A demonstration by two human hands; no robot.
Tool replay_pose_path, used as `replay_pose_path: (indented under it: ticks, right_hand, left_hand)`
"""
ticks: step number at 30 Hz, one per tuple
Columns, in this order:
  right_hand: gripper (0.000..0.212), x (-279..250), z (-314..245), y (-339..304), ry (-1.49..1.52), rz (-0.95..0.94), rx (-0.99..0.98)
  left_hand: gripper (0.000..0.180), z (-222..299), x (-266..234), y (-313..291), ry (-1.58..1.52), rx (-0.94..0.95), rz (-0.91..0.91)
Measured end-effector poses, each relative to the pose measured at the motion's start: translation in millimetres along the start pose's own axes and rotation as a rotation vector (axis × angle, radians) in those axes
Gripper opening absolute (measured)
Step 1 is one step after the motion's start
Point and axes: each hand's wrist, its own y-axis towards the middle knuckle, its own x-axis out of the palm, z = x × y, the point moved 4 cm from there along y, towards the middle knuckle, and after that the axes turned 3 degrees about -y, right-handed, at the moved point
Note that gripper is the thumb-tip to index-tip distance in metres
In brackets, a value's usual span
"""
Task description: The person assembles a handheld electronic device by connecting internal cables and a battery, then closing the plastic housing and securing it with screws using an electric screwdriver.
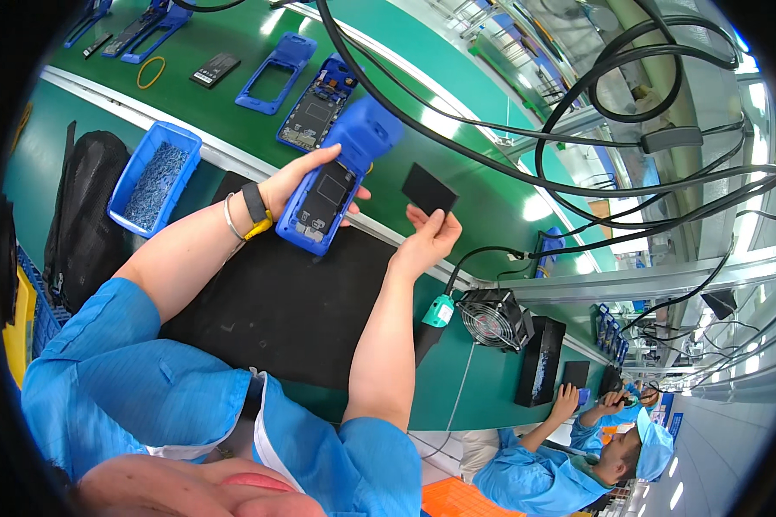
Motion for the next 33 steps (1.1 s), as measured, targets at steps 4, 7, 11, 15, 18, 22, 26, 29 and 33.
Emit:
replay_pose_path:
  ticks: [4, 7, 11, 15, 18, 22, 26, 29, 33]
  right_hand:
    - [0.026, 16, 14, 7, -0.235, -0.243, -0.181]
    - [0.04, 17, 22, 3, -0.593, -0.204, -0.275]
    - [0.027, 11, 22, -1, -0.328, -0.277, 0.004]
    - [0.041, 41, 17, -37, 0.181, -0.648, 0.517]
    - [0.04, 49, 13, -46, 0.29, -0.708, 0.639]
    - [0.026, 24, 33, -17, 0.529, -0.312, 0.531]
    - [0.026, -9, 24, 10, 0.401, -0.116, 0.321]
    - [0.028, -19, 19, 14, 0.325, -0.094, 0.274]
    - [0.036, -33, 25, 21, 0.162, -0.134, 0.2]
  left_hand:
    - [0.057, 7, 10, -2, -0.048, 0.094, 0.007]
    - [0.054, 6, 10, 0, -0.034, 0.125, -0.019]
    - [0.055, 9, 7, 2, 0.011, 0.232, -0.002]
    - [0.062, 15, 5, 2, 0.155, 0.428, 0.043]
    - [0.064, 16, 9, 0, 0.532, 0.618, 0.094]
    - [0.057, 15, 0, 1, 0.356, 0.57, 0.007]
    - [0.052, 28, -2, -1, 0.258, 0.564, 0.082]
    - [0.054, 23, -7, -2, 0.361, 0.496, 0.214]
    - [0.048, 21, -2, -4, 0.433, 0.367, 0.296]
